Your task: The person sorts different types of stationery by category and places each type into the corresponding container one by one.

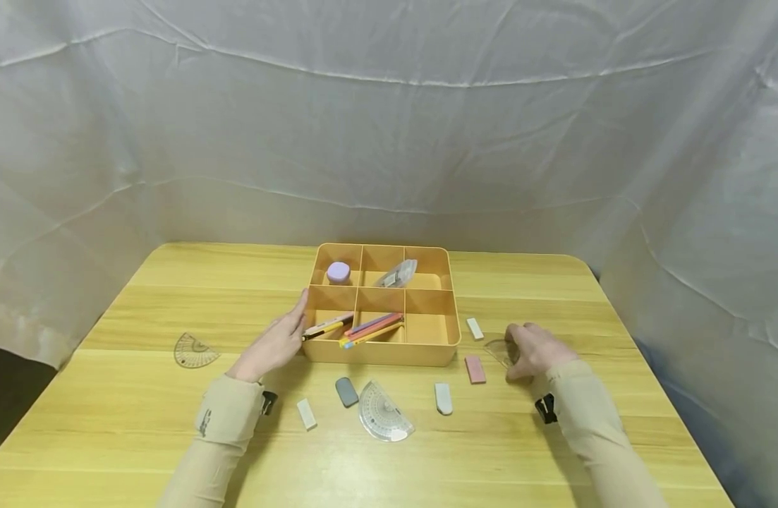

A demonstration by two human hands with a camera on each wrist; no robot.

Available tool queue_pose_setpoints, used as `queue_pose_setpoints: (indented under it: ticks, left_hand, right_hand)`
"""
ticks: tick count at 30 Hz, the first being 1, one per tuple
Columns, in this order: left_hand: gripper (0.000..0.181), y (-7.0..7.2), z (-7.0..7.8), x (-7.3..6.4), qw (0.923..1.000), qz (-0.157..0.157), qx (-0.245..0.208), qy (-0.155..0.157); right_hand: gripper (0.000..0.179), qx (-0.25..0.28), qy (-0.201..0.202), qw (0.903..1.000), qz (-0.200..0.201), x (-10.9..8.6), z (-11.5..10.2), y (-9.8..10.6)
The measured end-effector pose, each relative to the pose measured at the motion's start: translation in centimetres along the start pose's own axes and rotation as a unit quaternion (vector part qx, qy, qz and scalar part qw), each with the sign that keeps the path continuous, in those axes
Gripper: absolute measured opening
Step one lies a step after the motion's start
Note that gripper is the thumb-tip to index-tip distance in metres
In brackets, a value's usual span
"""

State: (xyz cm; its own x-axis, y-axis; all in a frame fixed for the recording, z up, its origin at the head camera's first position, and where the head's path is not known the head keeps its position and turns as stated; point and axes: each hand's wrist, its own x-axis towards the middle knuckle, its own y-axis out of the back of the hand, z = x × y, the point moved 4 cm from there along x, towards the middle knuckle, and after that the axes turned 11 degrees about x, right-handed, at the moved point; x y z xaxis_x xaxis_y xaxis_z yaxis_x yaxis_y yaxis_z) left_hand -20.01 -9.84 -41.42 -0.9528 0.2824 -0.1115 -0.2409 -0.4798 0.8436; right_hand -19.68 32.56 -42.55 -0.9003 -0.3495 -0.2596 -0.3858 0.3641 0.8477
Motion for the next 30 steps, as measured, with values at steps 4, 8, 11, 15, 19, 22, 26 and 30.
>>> queue_pose_setpoints:
  ticks: [4,8,11,15,19,22,26,30]
  left_hand:
    - [0.059,0.0,0.0,0.0,1.0,-0.001,-0.001,0.003]
    - [0.058,0.0,-0.1,0.1,1.0,-0.002,0.0,0.006]
    - [0.059,-0.1,-0.1,0.1,1.0,-0.002,0.001,0.006]
    - [0.059,0.0,0.0,0.1,1.0,-0.001,-0.001,0.004]
    - [0.059,0.0,0.0,0.1,1.0,0.001,-0.003,0.002]
    - [0.059,0.0,0.0,0.1,1.0,0.002,-0.002,0.003]
    - [0.059,0.0,0.0,0.1,1.0,0.002,-0.001,0.003]
    - [0.059,0.0,0.0,0.1,1.0,0.003,-0.006,0.002]
  right_hand:
    - [0.057,-0.017,0.001,0.9998,-0.005,0.1,-0.1,0.2]
    - [0.053,-0.013,-0.001,0.9999,-0.005,0.1,-0.1,0.2]
    - [0.051,-0.004,0.006,1.0,0.0,0.1,-0.1,0.2]
    - [0.055,-0.007,0.006,0.9999,0.013,0.2,-0.2,0.5]
    - [0.064,-0.03,0.012,0.9984,0.046,0.6,-0.7,1.4]
    - [0.064,-0.049,0.04,0.9951,0.076,1.0,-1.5,2.5]
    - [0.058,-0.065,0.081,0.9887,0.108,1.8,-3.0,4.4]
    - [0.06,-0.071,0.096,0.9848,0.126,2.8,-4.6,6.2]
